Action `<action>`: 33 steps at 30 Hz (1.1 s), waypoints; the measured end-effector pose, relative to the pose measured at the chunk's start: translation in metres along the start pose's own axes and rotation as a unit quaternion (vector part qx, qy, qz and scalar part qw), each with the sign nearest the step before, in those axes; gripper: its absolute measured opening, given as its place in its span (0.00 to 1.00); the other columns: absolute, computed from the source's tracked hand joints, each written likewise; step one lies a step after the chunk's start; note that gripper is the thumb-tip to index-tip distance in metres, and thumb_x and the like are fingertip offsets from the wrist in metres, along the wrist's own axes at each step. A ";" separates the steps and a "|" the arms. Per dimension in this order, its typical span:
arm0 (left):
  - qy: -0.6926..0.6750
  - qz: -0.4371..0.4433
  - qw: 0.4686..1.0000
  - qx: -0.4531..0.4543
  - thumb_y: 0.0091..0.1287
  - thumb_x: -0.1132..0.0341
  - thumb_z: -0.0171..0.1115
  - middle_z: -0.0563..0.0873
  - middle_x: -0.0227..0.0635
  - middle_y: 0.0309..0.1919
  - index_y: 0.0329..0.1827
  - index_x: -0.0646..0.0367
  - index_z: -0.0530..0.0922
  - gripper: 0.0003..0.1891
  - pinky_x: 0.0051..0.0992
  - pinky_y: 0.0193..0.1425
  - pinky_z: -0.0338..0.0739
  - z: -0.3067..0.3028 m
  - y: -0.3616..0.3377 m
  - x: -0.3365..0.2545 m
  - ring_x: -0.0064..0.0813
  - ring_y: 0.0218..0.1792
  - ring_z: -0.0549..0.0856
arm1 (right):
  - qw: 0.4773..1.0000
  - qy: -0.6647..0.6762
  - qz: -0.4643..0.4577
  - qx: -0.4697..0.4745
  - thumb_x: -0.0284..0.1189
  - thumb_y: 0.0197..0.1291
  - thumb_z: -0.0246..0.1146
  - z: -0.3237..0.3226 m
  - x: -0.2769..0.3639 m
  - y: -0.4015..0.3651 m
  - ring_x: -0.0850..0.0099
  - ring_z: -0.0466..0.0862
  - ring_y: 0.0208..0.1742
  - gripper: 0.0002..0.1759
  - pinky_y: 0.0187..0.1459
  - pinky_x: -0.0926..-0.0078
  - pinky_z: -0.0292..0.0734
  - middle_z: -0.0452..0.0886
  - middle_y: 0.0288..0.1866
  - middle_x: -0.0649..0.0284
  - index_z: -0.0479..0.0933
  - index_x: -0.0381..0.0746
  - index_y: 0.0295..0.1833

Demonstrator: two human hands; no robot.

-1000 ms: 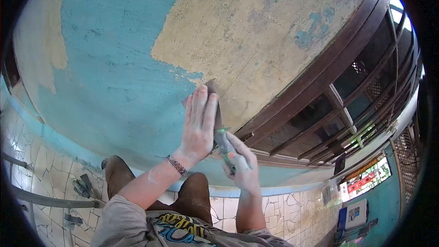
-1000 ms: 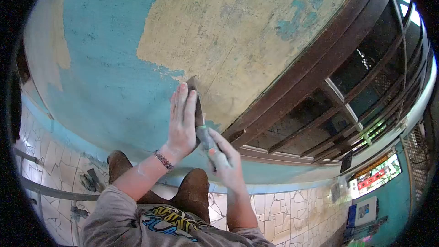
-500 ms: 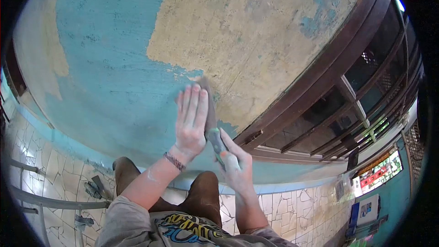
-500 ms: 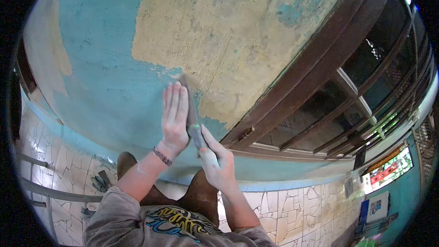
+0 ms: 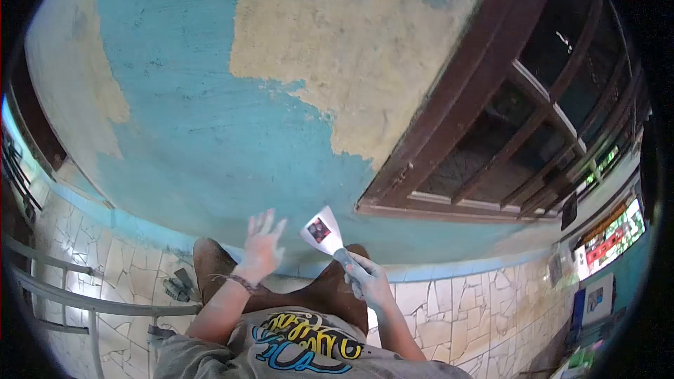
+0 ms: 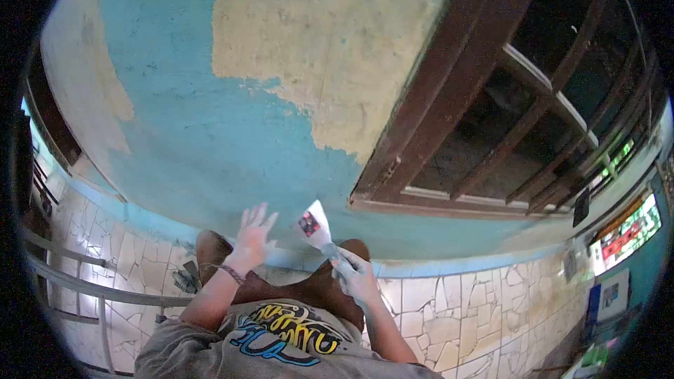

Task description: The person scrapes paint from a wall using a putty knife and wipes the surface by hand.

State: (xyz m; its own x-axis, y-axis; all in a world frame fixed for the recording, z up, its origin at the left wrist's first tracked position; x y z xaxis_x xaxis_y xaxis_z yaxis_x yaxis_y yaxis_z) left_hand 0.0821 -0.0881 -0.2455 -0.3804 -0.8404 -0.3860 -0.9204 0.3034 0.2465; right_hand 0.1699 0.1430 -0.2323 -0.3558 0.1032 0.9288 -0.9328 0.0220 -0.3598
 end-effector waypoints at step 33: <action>0.145 0.225 0.950 -0.158 0.54 0.63 0.66 0.51 0.46 0.75 0.75 0.56 0.54 0.44 0.49 0.77 0.38 -0.024 0.119 -0.140 0.43 0.76 0.48 | 0.983 0.142 0.012 -0.115 0.35 0.65 0.59 -0.063 -0.122 -0.013 0.83 0.67 0.14 0.18 0.14 0.84 0.59 0.75 0.24 0.68 0.75 0.36 0.55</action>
State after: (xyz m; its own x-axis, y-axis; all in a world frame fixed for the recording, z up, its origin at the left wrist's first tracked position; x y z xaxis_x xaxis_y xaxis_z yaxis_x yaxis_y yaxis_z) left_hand 0.0280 0.0546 -0.1414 -0.6462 -0.7598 0.0715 -0.5801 0.5499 0.6009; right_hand 0.2292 0.1928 -0.3464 -0.3173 0.3797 0.8690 -0.8748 0.2366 -0.4228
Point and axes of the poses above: each hand's wrist, its own y-axis towards the middle knuckle, its own z-axis out of the palm, x = y × z, the point moved 5 cm from there along y, towards the middle knuckle
